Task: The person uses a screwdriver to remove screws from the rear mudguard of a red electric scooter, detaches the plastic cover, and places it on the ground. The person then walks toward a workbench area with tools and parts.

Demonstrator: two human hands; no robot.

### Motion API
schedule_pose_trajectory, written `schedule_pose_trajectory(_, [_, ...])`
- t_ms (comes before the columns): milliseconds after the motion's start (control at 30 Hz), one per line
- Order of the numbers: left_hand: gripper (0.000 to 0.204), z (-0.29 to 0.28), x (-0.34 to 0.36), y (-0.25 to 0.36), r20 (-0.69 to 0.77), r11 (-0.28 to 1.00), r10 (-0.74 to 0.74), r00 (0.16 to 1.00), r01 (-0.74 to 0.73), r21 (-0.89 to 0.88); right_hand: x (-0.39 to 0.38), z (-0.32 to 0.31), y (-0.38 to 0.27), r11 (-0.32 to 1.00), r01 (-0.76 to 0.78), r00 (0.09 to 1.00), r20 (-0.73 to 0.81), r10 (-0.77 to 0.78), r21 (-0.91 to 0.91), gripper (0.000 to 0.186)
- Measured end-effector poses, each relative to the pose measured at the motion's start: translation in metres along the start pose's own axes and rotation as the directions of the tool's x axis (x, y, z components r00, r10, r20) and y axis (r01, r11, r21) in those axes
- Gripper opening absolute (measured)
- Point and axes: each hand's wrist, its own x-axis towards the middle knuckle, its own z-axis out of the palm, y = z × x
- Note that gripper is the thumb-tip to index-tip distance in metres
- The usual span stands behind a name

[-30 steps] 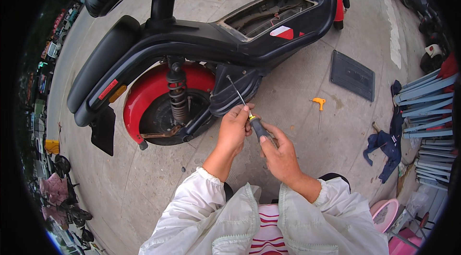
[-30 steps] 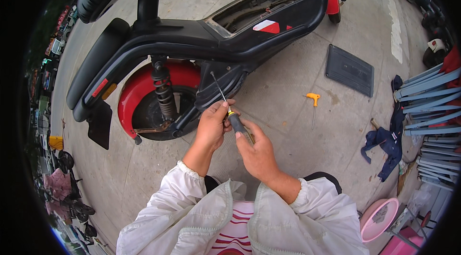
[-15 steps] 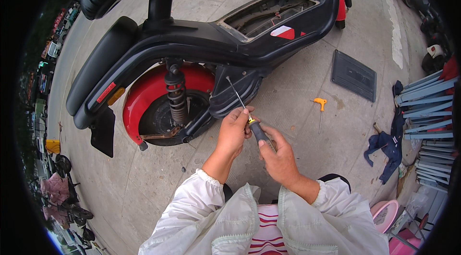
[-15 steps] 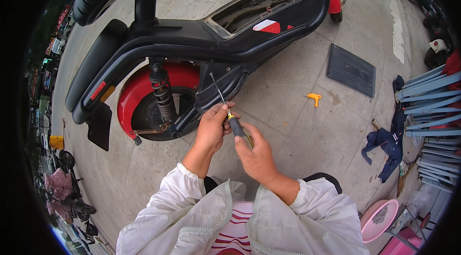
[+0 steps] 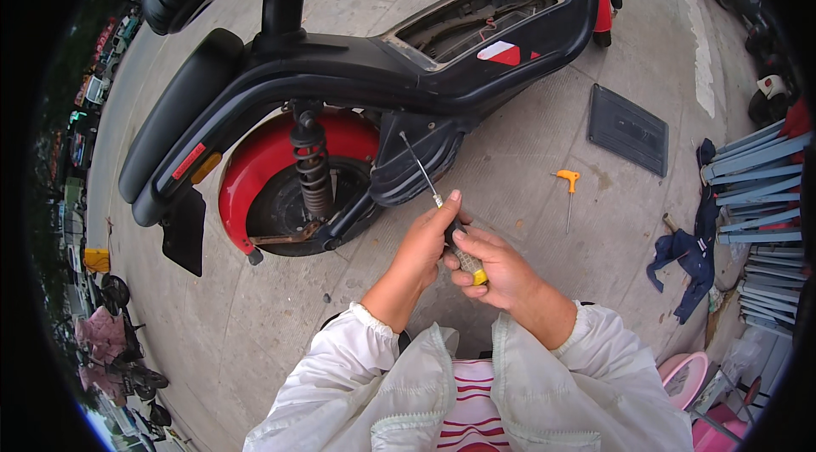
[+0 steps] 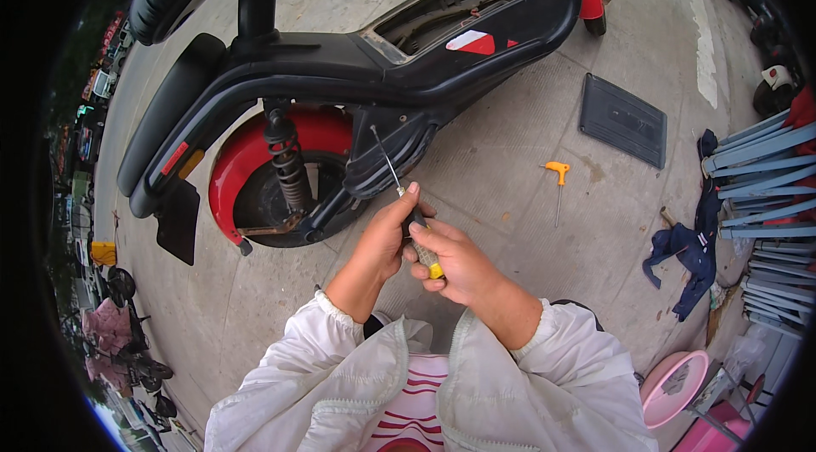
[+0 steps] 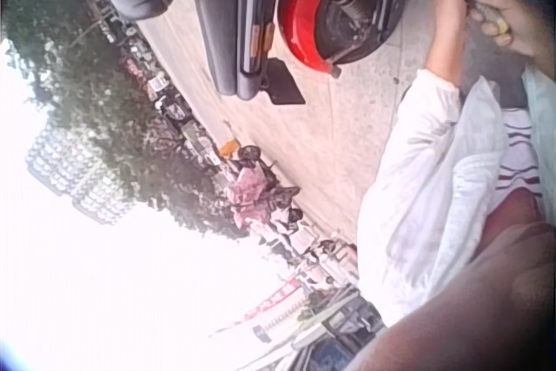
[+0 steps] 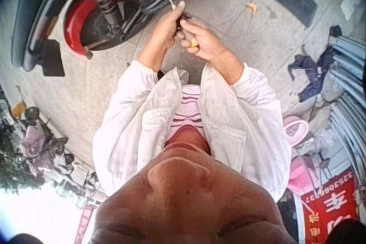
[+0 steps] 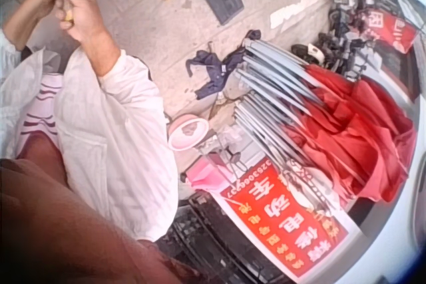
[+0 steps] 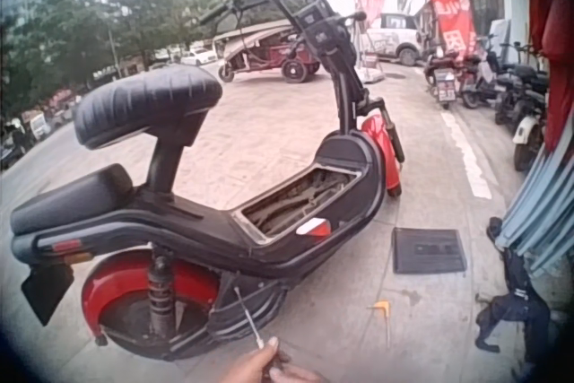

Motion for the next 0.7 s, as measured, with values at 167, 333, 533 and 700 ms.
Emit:
schedule_pose_trajectory(167, [0.055, 0.0, 0.012, -0.004, 0.018, 0.999, -0.03, 0.999, 0.03, -0.026, -0.002, 0.017, -0.006, 0.984, -0.019, 0.994, -0.113, -0.002, -0.178, 0.025])
schedule_pose_trajectory(333, [0.047, 0.001, 0.015, -0.006, 0.143, 0.994, 0.033, 0.989, -0.018, -0.105, -0.002, 0.021, -0.006, 0.919, 0.021, 0.979, -0.18, -0.099, -0.395, 0.032])
schedule_pose_trajectory(533, [0.043, -0.004, 0.035, -0.034, 0.299, 0.936, 0.283, 0.912, -0.193, -0.296, 0.008, 0.007, 0.012, 0.25, 0.036, 0.831, -0.11, -0.545, -0.968, 0.039])
schedule_pose_trajectory(700, [0.052, -0.017, 0.045, -0.032, 0.312, 0.944, 0.327, 0.892, -0.327, -0.054, 0.006, 0.005, 0.006, 0.512, 0.176, 0.888, -0.088, -0.451, -0.841, 0.036])
